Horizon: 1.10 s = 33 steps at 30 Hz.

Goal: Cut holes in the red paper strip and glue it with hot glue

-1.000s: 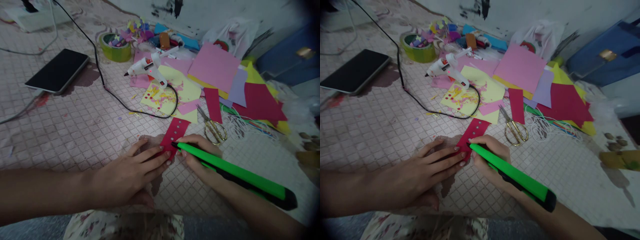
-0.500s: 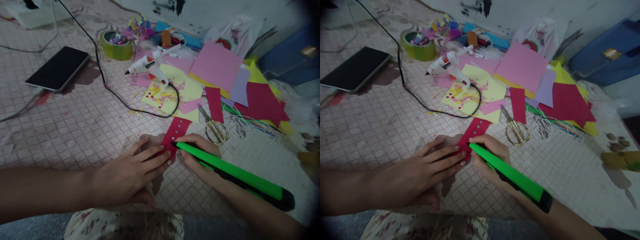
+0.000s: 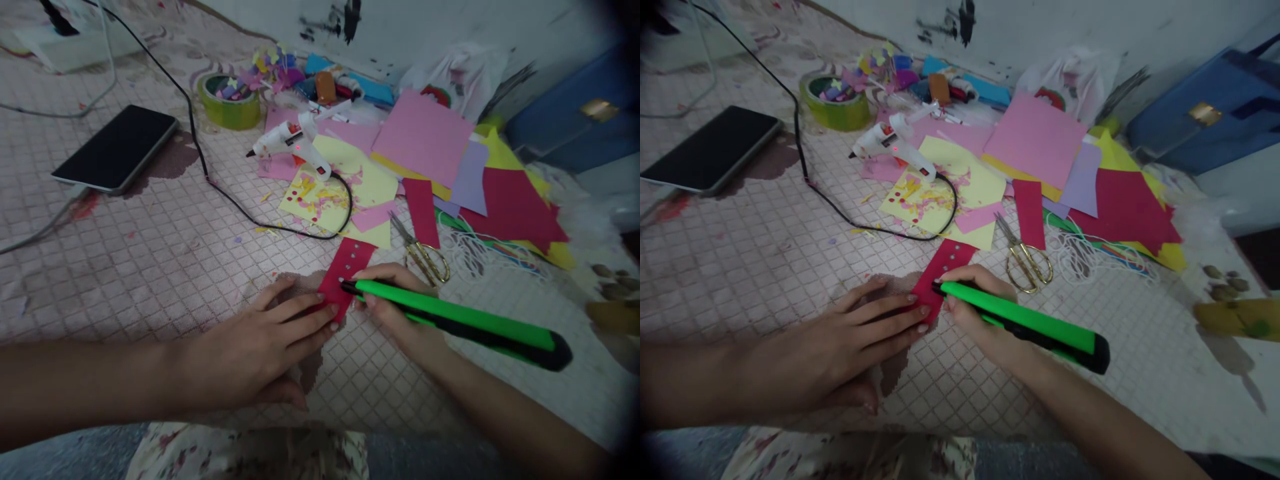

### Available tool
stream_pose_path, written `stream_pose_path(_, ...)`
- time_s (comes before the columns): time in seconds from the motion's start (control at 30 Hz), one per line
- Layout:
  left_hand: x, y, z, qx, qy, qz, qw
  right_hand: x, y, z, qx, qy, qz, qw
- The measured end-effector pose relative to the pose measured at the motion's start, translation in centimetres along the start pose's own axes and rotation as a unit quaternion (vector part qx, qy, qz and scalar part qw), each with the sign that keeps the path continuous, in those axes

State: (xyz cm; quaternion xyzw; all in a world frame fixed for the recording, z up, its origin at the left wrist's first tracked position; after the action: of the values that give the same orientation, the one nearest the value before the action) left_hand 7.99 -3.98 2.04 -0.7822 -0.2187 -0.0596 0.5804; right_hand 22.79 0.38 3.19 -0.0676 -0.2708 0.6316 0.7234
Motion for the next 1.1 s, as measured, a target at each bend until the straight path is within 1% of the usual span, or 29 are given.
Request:
stream_pose_path(0.1,0.0,-0.1,0.2,0.001,-0.006,-0.004,1.0,-0.1,0.0,-0.6,-0.001,0.013,0.003,1.0)
stream_pose_path(0.17,0.0,-0.1,0.4,0.003,-0.015,-0.005,1.0,-0.1,0.0,-0.4,-0.019,-0.006,-0.007,1.0)
stream_pose_path(0.27,0.0,-0.1,0.1,0.0,0.001,-0.008,1.0,-0.2,0.1,0.2,-0.031,-0.033,-0.03,0.999)
stream_pose_path(0.4,0.0,-0.2,0.1,-0.002,0.004,-0.014,1.0,-0.1,0.0,0.5,-0.054,-0.043,-0.044,0.997)
stream_pose_path(0.57,0.0,-0.1,0.1,-0.009,-0.003,-0.012,1.0,0.1,0.5,0.9,-0.062,-0.047,-0.003,0.997)
stream_pose_path(0.67,-0.1,0.0,0.3,-0.016,-0.017,-0.01,1.0,0.2,0.4,0.8,-0.048,-0.046,-0.009,0.998)
stream_pose_path(0.77,-0.2,0.1,0.1,-0.012,-0.011,-0.002,1.0,0.4,0.2,0.0,-0.008,-0.011,-0.008,1.0)
stream_pose_path(0.87,-0.1,0.0,0.2,-0.011,-0.018,0.0,1.0,0.3,0.4,-0.8,0.022,0.032,0.03,0.999)
stream_pose_path(0.93,-0.1,0.0,0.4,-0.013,-0.032,0.001,0.999,0.2,0.4,-0.9,0.016,0.035,0.044,0.998)
stream_pose_path(1.1,-0.1,-0.1,0.2,-0.004,-0.012,-0.007,1.0,-0.2,0.6,-1.0,-0.007,0.03,0.054,0.998)
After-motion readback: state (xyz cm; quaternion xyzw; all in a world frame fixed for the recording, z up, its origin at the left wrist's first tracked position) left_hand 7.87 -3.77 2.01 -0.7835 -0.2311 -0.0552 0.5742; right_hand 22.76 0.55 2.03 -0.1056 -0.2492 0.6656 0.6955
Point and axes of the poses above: each hand's wrist, its own x-axis towards the middle knuckle, its own y-axis out of the palm, z = x × y, the point moved 10 cm from there along x, towards the middle knuckle, and after that the axes turned 9 degrees about -z, right-handed, at the moved point
